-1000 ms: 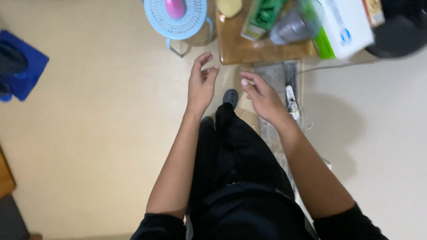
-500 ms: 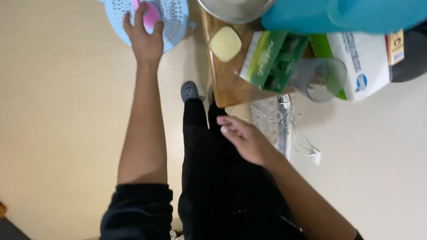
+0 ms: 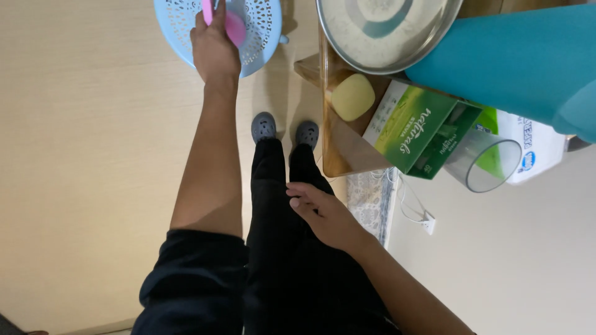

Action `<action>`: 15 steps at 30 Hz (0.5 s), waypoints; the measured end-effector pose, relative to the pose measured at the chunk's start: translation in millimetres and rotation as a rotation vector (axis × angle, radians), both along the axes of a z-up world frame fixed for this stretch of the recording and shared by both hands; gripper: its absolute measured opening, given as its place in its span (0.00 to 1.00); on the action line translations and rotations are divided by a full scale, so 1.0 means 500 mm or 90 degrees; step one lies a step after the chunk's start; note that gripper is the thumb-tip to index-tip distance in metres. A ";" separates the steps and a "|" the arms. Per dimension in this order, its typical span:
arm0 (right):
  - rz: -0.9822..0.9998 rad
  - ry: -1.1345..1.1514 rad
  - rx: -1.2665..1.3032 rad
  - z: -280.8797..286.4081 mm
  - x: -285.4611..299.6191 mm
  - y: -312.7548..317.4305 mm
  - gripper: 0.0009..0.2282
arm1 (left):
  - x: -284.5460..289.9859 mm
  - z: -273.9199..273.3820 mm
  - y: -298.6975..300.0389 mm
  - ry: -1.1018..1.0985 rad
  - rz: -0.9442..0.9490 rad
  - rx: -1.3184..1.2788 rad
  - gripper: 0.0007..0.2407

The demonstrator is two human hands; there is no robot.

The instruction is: The person sprays a cleaning solution from a pink bottle onto the floor and then uses a flat mop to clean the area. They move a laundry basket and a storage box out of the way to reach the floor underneath, then return the items to their original positions while continuing to mop.

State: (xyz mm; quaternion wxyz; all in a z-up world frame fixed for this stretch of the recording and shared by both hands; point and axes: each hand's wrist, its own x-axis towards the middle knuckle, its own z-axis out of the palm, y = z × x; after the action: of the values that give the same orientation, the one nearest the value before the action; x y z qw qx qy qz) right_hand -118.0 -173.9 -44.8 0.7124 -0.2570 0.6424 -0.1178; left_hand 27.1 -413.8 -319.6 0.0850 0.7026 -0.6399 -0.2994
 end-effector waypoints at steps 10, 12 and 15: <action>0.052 -0.010 -0.151 0.037 -0.018 -0.013 0.18 | 0.015 0.327 0.185 0.000 -0.026 -0.209 0.30; 0.077 0.044 -0.248 0.068 -0.020 -0.018 0.19 | 0.006 0.418 0.239 0.059 -0.033 -0.130 0.28; 0.114 0.157 -0.189 0.090 -0.027 -0.010 0.28 | -0.012 0.530 0.317 0.087 -0.049 -0.138 0.27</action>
State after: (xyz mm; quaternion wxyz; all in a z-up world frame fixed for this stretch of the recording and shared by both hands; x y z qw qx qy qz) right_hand -131.4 -178.9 0.4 0.5902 -0.4277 0.6749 -0.1155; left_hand 20.9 -255.4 -54.8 0.1921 0.6422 -0.6878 -0.2786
